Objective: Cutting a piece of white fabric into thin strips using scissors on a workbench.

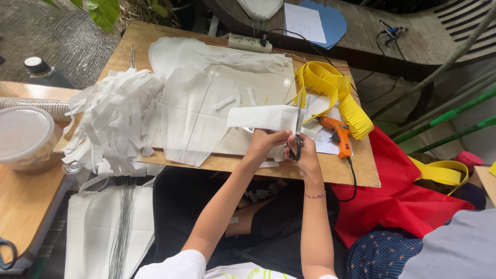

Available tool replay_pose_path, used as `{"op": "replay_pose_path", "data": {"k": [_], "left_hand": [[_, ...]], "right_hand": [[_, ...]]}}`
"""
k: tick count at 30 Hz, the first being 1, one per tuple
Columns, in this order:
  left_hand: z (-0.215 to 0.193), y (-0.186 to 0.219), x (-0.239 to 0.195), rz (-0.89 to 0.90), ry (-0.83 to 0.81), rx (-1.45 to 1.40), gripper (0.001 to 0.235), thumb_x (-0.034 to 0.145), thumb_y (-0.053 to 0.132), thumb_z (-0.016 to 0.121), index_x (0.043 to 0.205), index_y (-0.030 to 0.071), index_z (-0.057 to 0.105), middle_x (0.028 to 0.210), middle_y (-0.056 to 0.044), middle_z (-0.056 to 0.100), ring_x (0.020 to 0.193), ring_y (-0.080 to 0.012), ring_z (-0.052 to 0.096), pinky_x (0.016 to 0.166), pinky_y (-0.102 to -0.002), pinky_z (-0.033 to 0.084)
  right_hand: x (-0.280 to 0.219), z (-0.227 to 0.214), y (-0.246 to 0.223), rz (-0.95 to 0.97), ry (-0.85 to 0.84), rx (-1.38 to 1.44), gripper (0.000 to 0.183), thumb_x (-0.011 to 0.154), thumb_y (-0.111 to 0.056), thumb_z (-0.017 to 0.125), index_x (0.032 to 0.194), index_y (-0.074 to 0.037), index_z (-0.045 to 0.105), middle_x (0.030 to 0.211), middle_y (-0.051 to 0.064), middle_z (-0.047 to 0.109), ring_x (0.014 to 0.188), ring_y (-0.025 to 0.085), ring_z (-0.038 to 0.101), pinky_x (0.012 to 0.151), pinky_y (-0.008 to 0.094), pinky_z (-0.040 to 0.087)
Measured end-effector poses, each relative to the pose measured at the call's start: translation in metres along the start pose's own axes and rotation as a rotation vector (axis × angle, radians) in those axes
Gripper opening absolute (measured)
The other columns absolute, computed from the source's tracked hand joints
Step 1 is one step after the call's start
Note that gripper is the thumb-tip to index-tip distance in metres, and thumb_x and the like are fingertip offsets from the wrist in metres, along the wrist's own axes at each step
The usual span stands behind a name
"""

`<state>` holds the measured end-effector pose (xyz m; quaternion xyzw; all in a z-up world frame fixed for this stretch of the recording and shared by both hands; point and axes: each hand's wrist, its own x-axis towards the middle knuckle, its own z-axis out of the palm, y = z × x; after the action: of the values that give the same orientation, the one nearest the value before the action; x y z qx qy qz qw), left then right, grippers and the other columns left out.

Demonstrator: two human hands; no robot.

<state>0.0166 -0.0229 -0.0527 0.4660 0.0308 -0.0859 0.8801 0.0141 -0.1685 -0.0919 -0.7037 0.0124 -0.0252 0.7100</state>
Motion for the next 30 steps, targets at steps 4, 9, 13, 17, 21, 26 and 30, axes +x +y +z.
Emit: {"op": "replay_pose_path", "data": {"k": [4, 9, 13, 17, 21, 26, 30], "left_hand": [[0.004, 0.004, -0.009, -0.005, -0.057, -0.008, 0.033, 0.074, -0.001, 0.085, 0.095, -0.017, 0.065, 0.076, -0.025, 0.069, 0.059, -0.0261, 0.072, 0.064, -0.035, 0.065], [0.002, 0.009, -0.016, -0.025, -0.013, -0.010, 0.037, 0.074, 0.000, 0.084, 0.099, -0.019, 0.064, 0.081, -0.024, 0.068, 0.067, -0.0255, 0.072, 0.069, -0.036, 0.065], [-0.002, 0.004, -0.006, 0.000, 0.011, -0.004, 0.039, 0.071, -0.004, 0.085, 0.099, -0.019, 0.064, 0.080, -0.025, 0.069, 0.069, -0.0284, 0.074, 0.070, -0.037, 0.065], [-0.010, -0.003, 0.007, 0.022, 0.007, -0.010, 0.051, 0.073, 0.000, 0.087, 0.109, -0.021, 0.059, 0.088, -0.028, 0.069, 0.074, -0.0313, 0.075, 0.073, -0.037, 0.065], [0.005, 0.038, -0.024, 0.024, 0.009, 0.073, 0.057, 0.070, 0.002, 0.090, 0.113, -0.019, 0.058, 0.093, -0.028, 0.068, 0.077, -0.0333, 0.076, 0.077, -0.037, 0.065], [0.009, 0.044, -0.038, 0.033, -0.031, 0.132, 0.067, 0.074, 0.007, 0.088, 0.123, -0.019, 0.050, 0.102, -0.029, 0.066, 0.086, -0.0337, 0.074, 0.082, -0.041, 0.064], [0.000, 0.031, -0.028, 0.032, 0.011, 0.033, 0.071, 0.086, 0.017, 0.081, 0.132, -0.019, 0.042, 0.109, -0.030, 0.065, 0.091, -0.0371, 0.074, 0.084, -0.050, 0.065]], "right_hand": [[-0.021, 0.016, -0.040, 0.006, 0.022, -0.020, 0.056, 0.086, -0.064, 0.072, 0.089, -0.009, 0.059, 0.053, 0.003, 0.054, 0.042, 0.011, 0.055, 0.033, 0.018, 0.037], [-0.009, 0.013, -0.021, 0.019, 0.049, -0.006, 0.056, 0.086, -0.065, 0.072, 0.086, -0.010, 0.065, 0.055, 0.005, 0.057, 0.045, 0.014, 0.060, 0.033, 0.018, 0.040], [-0.005, 0.009, -0.015, -0.006, 0.060, -0.015, 0.052, 0.085, -0.060, 0.078, 0.083, -0.010, 0.064, 0.052, 0.007, 0.055, 0.043, 0.015, 0.058, 0.034, 0.019, 0.040], [-0.013, 0.008, -0.026, -0.029, 0.086, 0.022, 0.050, 0.087, -0.056, 0.078, 0.091, -0.009, 0.064, 0.058, 0.010, 0.061, 0.048, 0.015, 0.061, 0.036, 0.018, 0.041], [-0.023, 0.006, -0.054, -0.136, 0.216, 0.068, 0.044, 0.084, -0.031, 0.088, 0.109, -0.008, 0.060, 0.077, 0.010, 0.069, 0.064, 0.013, 0.066, 0.045, 0.017, 0.045], [0.005, -0.010, -0.034, -0.202, 0.216, 0.107, 0.041, 0.078, -0.010, 0.090, 0.107, -0.008, 0.061, 0.076, 0.010, 0.068, 0.061, 0.013, 0.065, 0.047, 0.017, 0.045], [0.006, -0.011, -0.037, -0.214, 0.205, 0.149, 0.039, 0.077, -0.004, 0.087, 0.107, -0.009, 0.062, 0.075, 0.010, 0.067, 0.060, 0.014, 0.066, 0.046, 0.017, 0.045]]}}
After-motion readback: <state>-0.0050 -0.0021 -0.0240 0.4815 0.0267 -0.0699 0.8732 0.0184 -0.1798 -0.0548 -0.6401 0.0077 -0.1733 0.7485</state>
